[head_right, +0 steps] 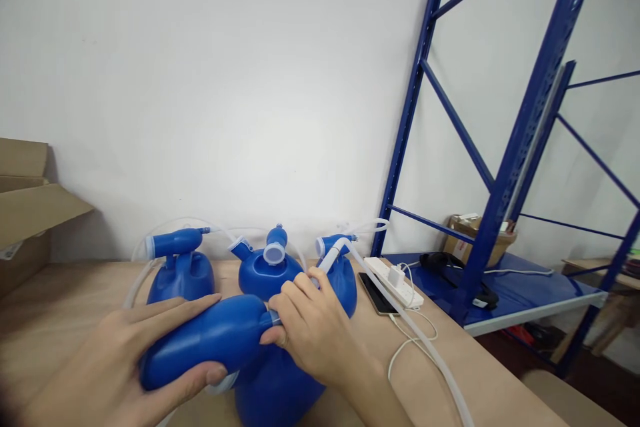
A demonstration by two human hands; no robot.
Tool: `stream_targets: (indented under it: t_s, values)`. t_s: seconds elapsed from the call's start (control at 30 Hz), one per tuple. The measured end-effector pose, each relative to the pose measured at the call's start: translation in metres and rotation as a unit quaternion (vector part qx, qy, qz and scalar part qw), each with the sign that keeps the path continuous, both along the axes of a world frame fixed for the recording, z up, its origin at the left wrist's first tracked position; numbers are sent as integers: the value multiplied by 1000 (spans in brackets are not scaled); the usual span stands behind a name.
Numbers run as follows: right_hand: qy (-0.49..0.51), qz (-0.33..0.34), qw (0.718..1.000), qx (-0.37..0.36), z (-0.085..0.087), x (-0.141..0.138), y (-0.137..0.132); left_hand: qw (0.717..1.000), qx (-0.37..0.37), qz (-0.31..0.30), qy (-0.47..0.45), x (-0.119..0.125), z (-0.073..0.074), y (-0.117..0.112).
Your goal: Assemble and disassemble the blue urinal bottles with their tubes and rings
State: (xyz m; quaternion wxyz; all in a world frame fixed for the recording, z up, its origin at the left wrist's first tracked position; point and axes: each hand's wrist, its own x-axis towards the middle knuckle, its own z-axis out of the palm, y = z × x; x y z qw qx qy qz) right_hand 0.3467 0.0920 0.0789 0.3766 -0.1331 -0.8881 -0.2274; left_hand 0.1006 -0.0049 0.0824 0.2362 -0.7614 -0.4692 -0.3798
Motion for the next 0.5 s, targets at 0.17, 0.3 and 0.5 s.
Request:
stream_targets:
  t_s: [0.17, 0.3, 0.5]
  values:
    - [-14, -4, 1000, -6, 7, 8, 4, 996, 82, -1, 27, 3, -4, 7]
    - [-69, 0, 993, -95, 19, 24, 3, 979, 172, 0, 106, 0, -6, 15]
    - [-71, 23, 981, -181, 24, 46, 9, 970, 176, -6, 169, -4, -15, 26]
